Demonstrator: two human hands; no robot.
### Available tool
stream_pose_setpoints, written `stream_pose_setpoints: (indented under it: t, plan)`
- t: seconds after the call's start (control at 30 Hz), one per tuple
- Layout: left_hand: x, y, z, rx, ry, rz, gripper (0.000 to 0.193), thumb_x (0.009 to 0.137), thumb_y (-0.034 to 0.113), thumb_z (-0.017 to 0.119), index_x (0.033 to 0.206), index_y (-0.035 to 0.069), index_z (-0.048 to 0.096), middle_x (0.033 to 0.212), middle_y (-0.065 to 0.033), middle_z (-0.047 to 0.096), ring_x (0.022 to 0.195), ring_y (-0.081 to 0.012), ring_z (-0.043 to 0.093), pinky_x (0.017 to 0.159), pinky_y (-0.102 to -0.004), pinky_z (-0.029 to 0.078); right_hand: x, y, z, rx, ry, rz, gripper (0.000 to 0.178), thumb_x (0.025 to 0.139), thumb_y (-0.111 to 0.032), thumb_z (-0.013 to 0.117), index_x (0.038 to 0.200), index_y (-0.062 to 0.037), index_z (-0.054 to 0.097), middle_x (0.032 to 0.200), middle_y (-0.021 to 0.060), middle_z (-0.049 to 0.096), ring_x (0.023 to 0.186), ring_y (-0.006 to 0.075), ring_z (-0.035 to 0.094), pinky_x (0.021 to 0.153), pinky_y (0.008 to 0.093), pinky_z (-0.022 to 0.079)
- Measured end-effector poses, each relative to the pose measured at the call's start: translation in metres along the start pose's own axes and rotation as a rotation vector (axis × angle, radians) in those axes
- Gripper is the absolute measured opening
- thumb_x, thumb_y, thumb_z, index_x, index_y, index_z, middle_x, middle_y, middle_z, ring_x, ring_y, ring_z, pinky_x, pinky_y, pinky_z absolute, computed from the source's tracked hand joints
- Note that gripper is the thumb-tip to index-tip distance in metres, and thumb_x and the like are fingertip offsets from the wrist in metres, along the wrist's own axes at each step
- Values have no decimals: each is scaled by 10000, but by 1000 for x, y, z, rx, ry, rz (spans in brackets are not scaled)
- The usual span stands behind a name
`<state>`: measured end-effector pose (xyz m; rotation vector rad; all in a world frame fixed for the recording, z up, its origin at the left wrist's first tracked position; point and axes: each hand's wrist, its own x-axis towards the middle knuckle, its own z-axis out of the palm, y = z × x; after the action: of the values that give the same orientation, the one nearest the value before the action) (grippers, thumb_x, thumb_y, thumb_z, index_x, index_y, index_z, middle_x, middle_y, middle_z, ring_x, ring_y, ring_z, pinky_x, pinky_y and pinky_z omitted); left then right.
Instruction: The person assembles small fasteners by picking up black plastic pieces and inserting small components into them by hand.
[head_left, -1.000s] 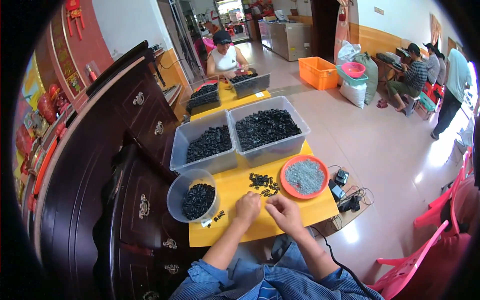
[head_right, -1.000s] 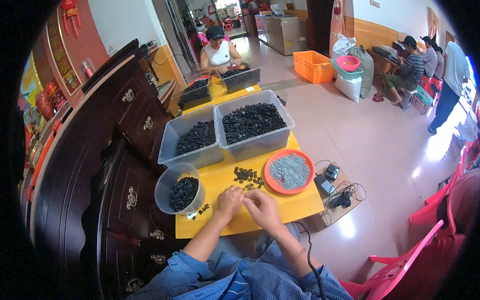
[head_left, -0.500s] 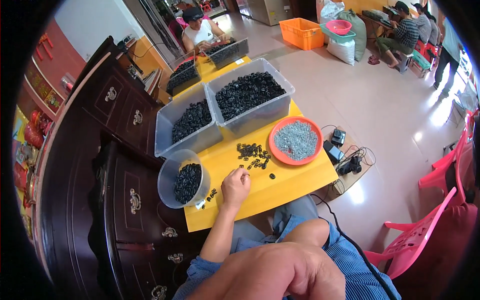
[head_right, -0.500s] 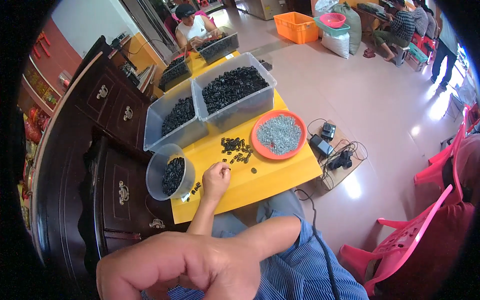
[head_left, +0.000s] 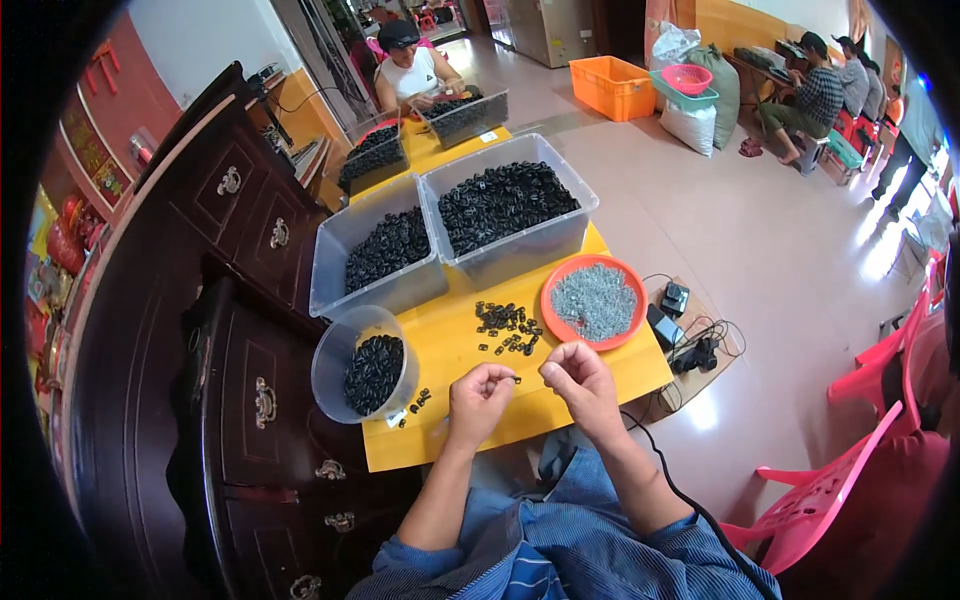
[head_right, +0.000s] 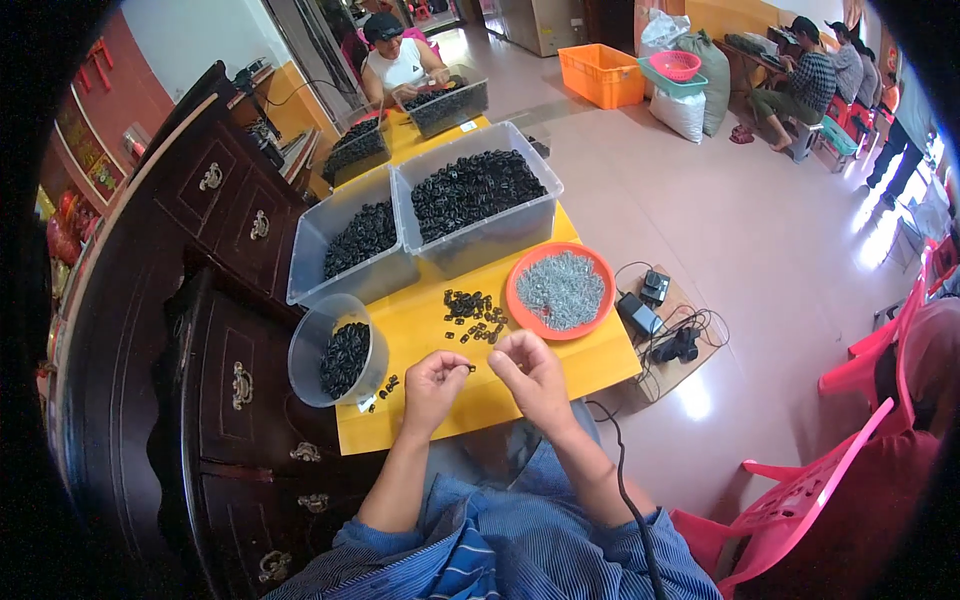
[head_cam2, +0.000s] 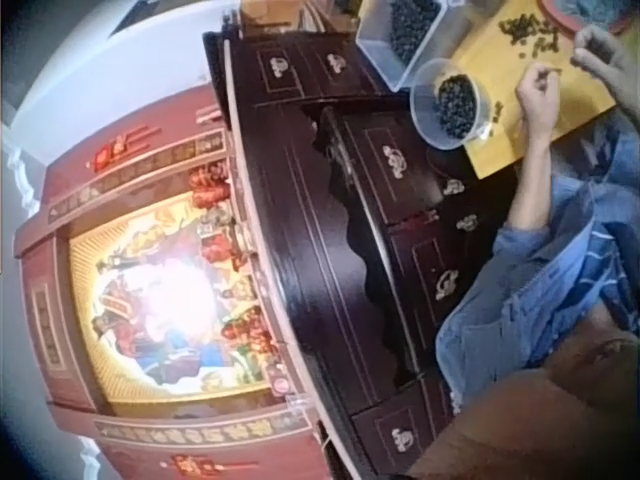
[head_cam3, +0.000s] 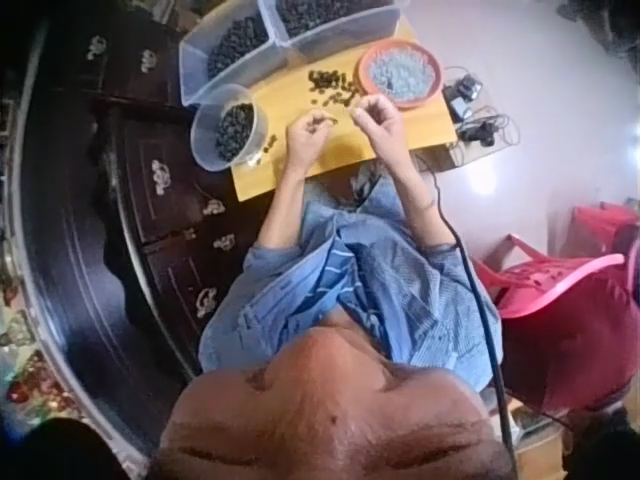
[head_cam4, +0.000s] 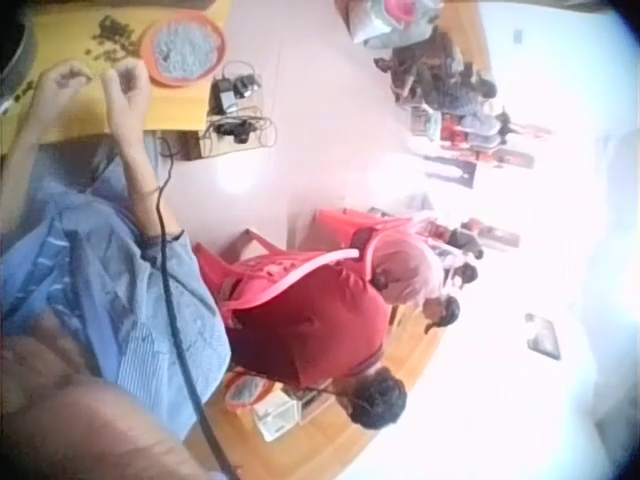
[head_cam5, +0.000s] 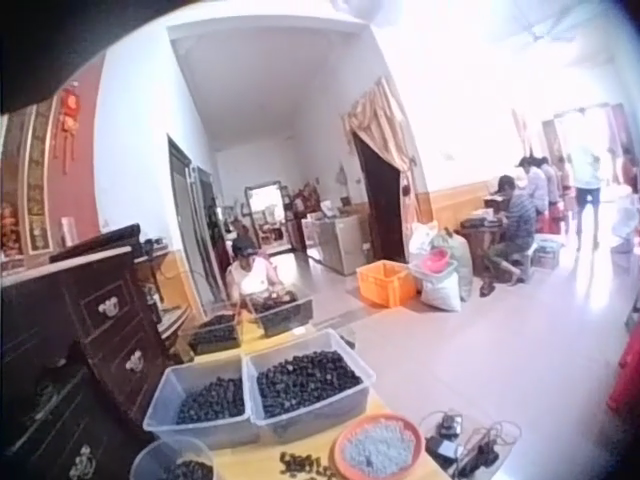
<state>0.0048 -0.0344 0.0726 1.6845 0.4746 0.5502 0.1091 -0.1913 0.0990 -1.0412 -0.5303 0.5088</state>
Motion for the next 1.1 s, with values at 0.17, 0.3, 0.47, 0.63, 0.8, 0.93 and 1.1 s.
stream_pose_setpoints:
  t: [0.17, 0.3, 0.47, 0.63, 0.8, 0.93, 1.1]
  plan:
    - [-3, 3, 10, 97, -53, 72, 71, 899, 3, 666, 949, -1, 717, 775, 25, 665, 646, -20, 575, 603, -199, 479, -13, 41, -16, -280, -9, 57, 152, 943, -127, 705, 1019, -32, 615, 936, 3, 642, 820, 73, 604, 723, 245, 506]
    - [-4, -6, 18, 74, -97, 38, 74, 895, 9, 671, 949, -6, 719, 792, 4, 695, 673, -34, 618, 614, -216, 502, -14, 55, -23, -216, -81, 132, 130, 965, -110, 690, 1003, -35, 590, 875, -12, 614, 792, 58, 600, 707, 229, 506]
    - [4, -7, 30, 194, -180, 23, 112, 906, 41, 663, 983, -19, 719, 835, -19, 720, 660, -33, 616, 603, -220, 501, -16, 70, -46, -217, -45, 99, 105, 957, -101, 679, 967, -26, 606, 802, -26, 613, 737, 43, 573, 668, 233, 489]
    - [44, 1, 57, 468, -218, 243, 165, 900, 57, 637, 1037, 19, 720, 888, -118, 716, 687, -224, 669, 657, -333, 537, -17, 68, -70, -617, 178, -168, 169, 951, -68, 619, 1109, -22, 656, 915, 101, 658, 792, 191, 657, 719, 315, 527]
    - [81, -6, 78, 898, -397, 461, 370, 845, 117, 657, 1215, 95, 660, 1114, -124, 628, 975, -342, 655, 822, -449, 548, -11, 68, -82, -754, 142, -212, 195, 936, -50, 589, 1110, -32, 675, 976, 175, 655, 917, 344, 653, 822, 409, 522]
    - [101, -2, 88, 969, -474, 512, 329, 813, 95, 672, 1142, 85, 690, 1047, -141, 617, 954, -341, 662, 800, -465, 557, -9, 68, -80, -725, 166, -170, 162, 939, -57, 587, 1072, -31, 675, 982, 176, 657, 927, 355, 650, 829, 419, 516]
    - [112, -1, 89, 1093, -564, 525, 235, 797, 113, 693, 1029, 91, 722, 1001, -132, 602, 949, -330, 654, 779, -470, 558, -8, 68, -83, -692, 167, -140, 154, 933, -58, 598, 1064, -30, 674, 962, 161, 659, 897, 330, 658, 808, 406, 520]
